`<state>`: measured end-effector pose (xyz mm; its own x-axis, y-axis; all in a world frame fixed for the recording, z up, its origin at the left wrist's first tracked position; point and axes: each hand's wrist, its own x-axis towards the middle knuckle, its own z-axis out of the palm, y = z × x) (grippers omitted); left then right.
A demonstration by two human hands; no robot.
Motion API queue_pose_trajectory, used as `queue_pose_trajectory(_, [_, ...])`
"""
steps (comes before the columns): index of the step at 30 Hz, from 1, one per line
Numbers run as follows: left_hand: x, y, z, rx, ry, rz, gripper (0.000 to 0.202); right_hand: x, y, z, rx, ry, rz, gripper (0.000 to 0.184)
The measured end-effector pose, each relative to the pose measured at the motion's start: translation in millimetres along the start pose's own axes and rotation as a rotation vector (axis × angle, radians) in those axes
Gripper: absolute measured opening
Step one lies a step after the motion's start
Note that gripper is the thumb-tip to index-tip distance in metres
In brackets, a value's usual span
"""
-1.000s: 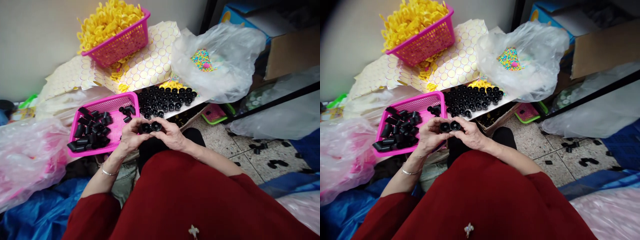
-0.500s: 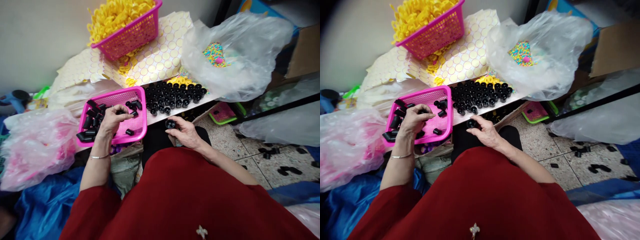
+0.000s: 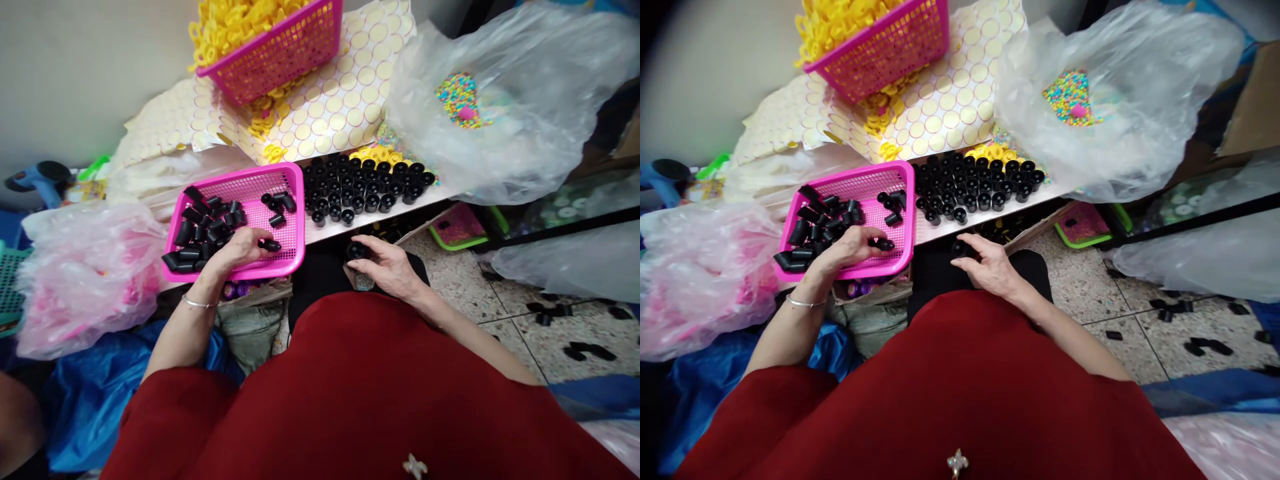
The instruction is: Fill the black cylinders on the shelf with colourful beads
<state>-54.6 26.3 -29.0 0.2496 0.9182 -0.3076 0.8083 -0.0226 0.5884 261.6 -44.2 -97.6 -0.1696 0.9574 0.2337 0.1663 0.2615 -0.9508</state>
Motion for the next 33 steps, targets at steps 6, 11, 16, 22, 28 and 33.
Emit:
queue_pose_trajectory(6, [-14.7,64.3,12.8,-0.144,0.014,0.120,0.020,20.9,-30.9,6.5,-0.215,-0.090,-0.325,0.038])
queue_pose_trajectory(11, [-19.6,97.2,24.7,-0.038,-0.049,0.133,0.021,24.8,-35.7,5.7,-0.318,-0.115,-0.405,0.030])
queue_pose_trajectory(16, [-11.4,104.7,31.7,-0.015,-0.123,0.142,0.018,18.9,-31.4,2.2,-0.351,-0.116,-0.385,0.027])
queue_pose_trajectory(22, [-1.9,111.8,33.3,0.036,-0.145,0.167,0.018,17.7,-29.6,-3.5,-0.383,-0.130,-0.374,0.025])
queue_pose_trajectory(28, [2.7,121.4,34.2,0.049,-0.197,0.235,0.009,16.6,-28.0,-8.8,-0.419,-0.178,-0.355,0.027])
queue_pose_trajectory(33, [7.1,128.6,42.6,0.034,-0.137,0.309,0.014,14.5,-26.4,-5.3,-0.355,-0.161,-0.289,0.028])
